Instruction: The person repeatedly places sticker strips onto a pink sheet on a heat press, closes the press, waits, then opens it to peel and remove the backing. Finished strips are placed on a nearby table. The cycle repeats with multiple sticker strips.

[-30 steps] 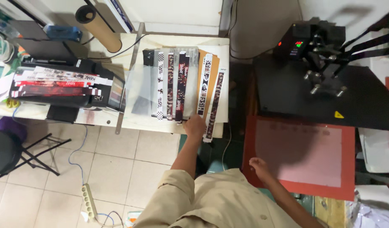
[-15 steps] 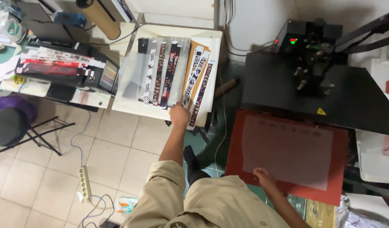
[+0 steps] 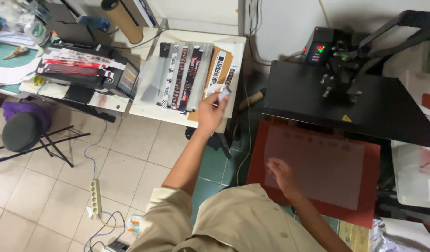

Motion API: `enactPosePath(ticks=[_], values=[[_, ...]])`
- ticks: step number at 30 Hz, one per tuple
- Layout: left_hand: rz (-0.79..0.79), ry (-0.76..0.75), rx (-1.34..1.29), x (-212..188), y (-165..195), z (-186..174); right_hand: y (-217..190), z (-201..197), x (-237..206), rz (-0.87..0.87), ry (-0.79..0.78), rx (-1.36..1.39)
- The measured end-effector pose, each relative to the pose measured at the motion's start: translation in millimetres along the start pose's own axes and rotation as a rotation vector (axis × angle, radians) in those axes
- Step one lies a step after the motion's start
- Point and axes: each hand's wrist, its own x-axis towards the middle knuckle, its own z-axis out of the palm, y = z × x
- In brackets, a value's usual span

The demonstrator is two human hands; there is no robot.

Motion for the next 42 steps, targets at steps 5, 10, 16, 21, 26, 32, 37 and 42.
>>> enactPosePath(ticks=[5, 10, 16, 21, 26, 32, 37, 42], values=[[0.301, -0.48, -0.029, -38, 83, -38, -114, 36, -22, -0.021, -0.376, 0.552], [0.799, -0.584, 0.138, -80, 132, -52, -158, 15, -89, 0.255, -0.432, 0.666], [1.032, -0.754, 0.313, -130, 156, -27, -111, -9, -152, 0.015, -0.678, 1.222], [1.156, -0.648, 0.337, -152, 137, -9, -59, -41, -145, -0.088, -0.243, 1.373], [1.111, -0.545, 0.226, -174, 99, 10, -6, -91, -146, -0.107, -0.108, 1.424], [0.462, -0.704, -0.185, -231, 66, 66, 48, -176, -144, -0.031, 0.046, 1.362], [-0.048, -0.731, -0.416, -272, 40, 130, 87, -285, -119, 0.001, 0.305, 1.191], [-0.309, -0.497, -0.039, -266, 13, 205, 103, -350, -73, 0.056, 0.31, 0.931]])
